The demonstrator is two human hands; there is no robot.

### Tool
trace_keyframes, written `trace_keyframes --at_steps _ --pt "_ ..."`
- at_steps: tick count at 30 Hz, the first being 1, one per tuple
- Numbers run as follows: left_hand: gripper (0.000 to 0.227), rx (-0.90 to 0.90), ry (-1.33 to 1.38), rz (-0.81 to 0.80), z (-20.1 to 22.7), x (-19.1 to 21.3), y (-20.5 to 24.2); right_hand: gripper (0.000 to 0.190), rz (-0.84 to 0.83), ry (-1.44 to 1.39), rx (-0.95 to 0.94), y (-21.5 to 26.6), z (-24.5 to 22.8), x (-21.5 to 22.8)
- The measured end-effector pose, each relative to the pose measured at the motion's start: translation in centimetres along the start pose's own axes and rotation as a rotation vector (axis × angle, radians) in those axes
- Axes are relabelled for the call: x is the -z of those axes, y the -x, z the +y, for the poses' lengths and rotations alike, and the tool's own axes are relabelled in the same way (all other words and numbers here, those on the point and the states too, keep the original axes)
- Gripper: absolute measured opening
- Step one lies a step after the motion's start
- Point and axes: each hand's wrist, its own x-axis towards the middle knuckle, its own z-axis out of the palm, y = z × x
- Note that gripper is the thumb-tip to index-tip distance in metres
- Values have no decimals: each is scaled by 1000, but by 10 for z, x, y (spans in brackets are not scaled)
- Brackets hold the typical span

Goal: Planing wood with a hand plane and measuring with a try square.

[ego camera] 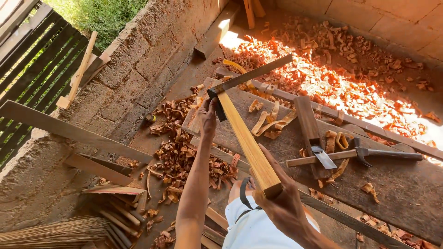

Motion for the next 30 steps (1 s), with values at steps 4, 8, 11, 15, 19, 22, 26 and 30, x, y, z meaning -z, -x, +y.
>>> trace_keyframes --at_steps 4,8,11,15,19,22,26,30 --pt "34 105 -28 53 -37 15 -14 95 -19 -21 -27 8 -8 1" --pt "24 171 228 135 -64 27 14 80 -30 -83 -193 30 41 23" --pt "17 276 610 260 -45 28 34 41 -39 -53 -255 36 56 40" --pt "22 105 -29 596 10 59 76 59 27 18 -93 -2 60 37" --pt "27 -3 -111 597 28 52 99 63 73 144 -204 -62 110 24" --pt "30 78 -199 554 44 16 139 63 53 210 -114 -91 127 17" --pt "29 473 -116 526 100 -53 184 73 -8 91 -72 -97 118 7" --pt "26 237 67 281 77 -71 205 65 -91 65 -185 -103 127 1"
